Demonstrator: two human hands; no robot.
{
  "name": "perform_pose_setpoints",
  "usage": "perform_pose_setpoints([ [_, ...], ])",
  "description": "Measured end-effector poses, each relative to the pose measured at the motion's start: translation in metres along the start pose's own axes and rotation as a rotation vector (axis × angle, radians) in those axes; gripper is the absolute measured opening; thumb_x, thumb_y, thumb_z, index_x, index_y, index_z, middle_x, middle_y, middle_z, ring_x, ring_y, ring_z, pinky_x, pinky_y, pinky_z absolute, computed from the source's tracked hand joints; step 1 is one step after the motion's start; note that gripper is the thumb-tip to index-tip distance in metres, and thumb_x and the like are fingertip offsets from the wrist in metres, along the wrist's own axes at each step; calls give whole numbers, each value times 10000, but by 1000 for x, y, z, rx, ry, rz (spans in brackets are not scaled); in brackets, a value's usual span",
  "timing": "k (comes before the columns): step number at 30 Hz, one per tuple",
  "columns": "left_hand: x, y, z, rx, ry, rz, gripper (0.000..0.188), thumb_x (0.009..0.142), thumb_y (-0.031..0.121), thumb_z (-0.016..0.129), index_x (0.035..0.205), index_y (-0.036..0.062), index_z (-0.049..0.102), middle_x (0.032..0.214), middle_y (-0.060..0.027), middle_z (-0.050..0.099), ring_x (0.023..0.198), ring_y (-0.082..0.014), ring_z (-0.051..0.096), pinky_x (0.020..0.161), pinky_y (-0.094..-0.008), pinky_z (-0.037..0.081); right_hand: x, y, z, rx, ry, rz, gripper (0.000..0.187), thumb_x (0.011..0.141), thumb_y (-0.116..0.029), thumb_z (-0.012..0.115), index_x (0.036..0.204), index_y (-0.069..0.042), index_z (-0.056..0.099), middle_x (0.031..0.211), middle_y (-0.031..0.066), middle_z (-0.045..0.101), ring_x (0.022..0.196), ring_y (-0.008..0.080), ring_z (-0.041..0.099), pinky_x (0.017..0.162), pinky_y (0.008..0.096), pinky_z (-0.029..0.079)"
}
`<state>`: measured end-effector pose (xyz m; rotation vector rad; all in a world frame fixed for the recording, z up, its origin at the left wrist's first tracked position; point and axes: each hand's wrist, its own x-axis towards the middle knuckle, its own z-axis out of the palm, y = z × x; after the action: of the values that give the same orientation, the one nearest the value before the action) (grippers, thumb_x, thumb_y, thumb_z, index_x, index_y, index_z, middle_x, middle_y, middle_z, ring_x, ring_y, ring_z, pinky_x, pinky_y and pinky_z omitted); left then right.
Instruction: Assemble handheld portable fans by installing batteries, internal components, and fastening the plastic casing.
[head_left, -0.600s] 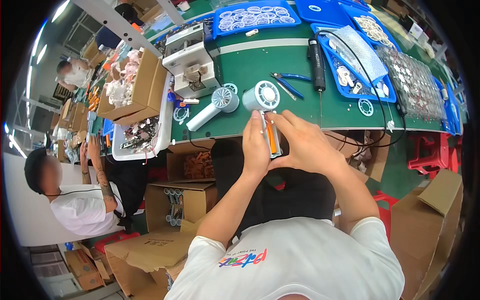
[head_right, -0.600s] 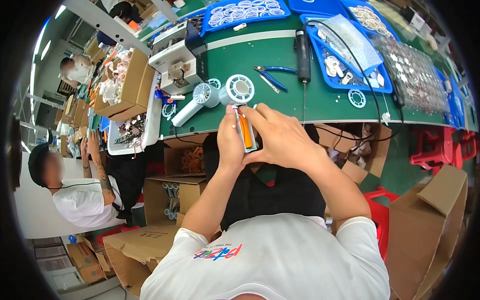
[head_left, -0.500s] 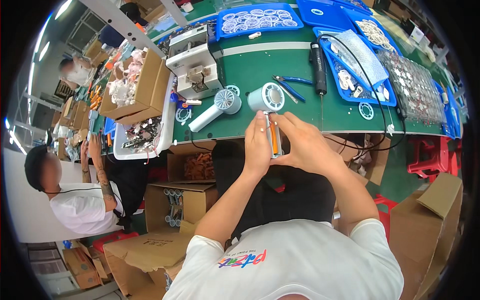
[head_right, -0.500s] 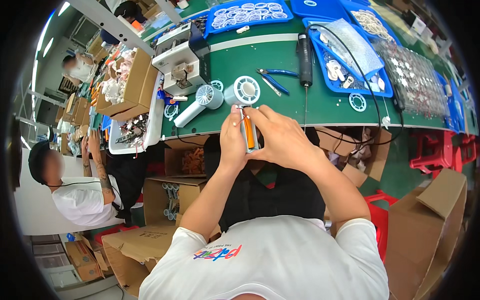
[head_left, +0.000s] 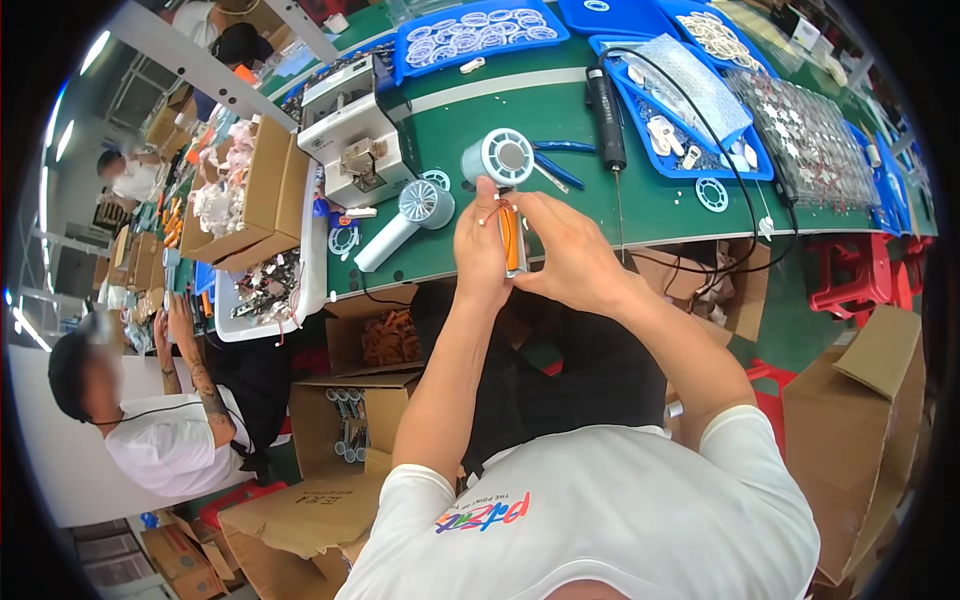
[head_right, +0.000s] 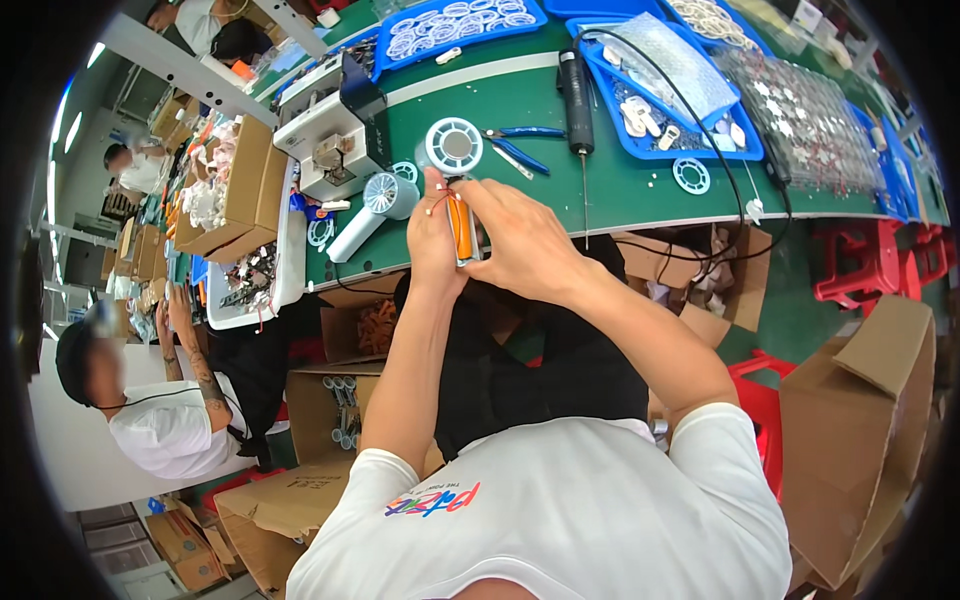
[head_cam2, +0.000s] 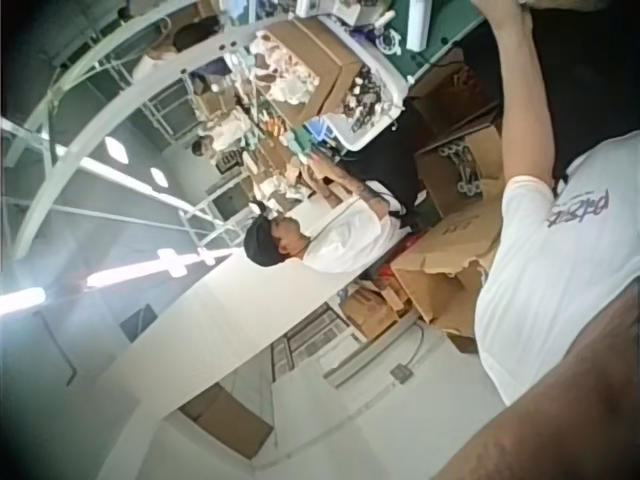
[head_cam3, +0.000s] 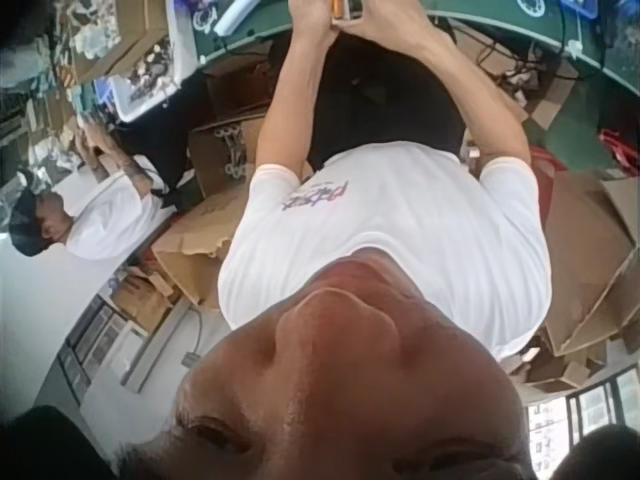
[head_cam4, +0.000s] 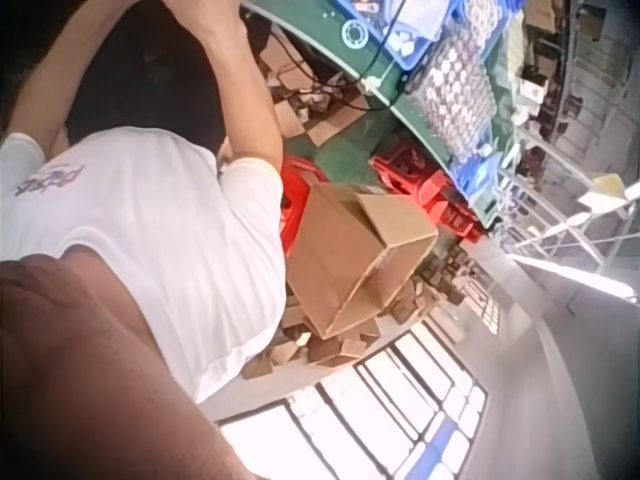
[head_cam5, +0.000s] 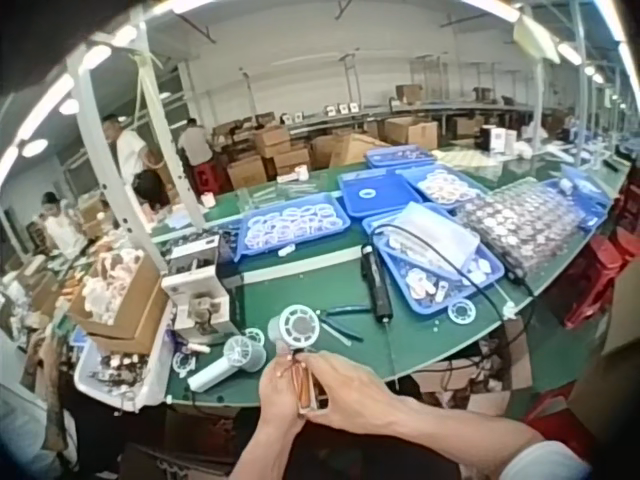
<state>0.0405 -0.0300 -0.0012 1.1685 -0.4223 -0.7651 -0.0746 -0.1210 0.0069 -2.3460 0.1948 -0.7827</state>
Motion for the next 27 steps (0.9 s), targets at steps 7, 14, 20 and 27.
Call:
perform_pose_setpoints([
  [7,5,-2,-3,-10,9,-18,552,1113,593,517,999,73,665,777,-20,597,630,-85,522,548,-236,401,-7,9,15,-12,81,2,859,643,-33,925,1423,-69,566,1121,107,618,965,312,625,871,402,522],
  [14,2,0,3,34,28,1,575,1090,614,554,955,63,649,760,-21,592,623,-90,525,542,-241,404,-15,15,22,-16,227,-118,769,671,-43,920,1361,-39,579,1062,103,596,921,292,600,798,379,523],
  [20,14,3,1,-117,114,-35,576,1088,616,556,984,57,650,758,-20,594,620,-90,545,533,-237,417,-19,14,29,-47,408,-270,538,750,-23,878,1221,-34,618,1052,97,601,868,268,600,721,347,519],
  [27,11,-5,-4,-172,137,-11,592,1103,618,519,1005,45,634,756,-18,592,600,-103,537,537,-250,428,-12,-8,13,261,326,-82,425,851,48,819,1198,-22,584,1154,130,643,901,200,621,752,292,545],
])
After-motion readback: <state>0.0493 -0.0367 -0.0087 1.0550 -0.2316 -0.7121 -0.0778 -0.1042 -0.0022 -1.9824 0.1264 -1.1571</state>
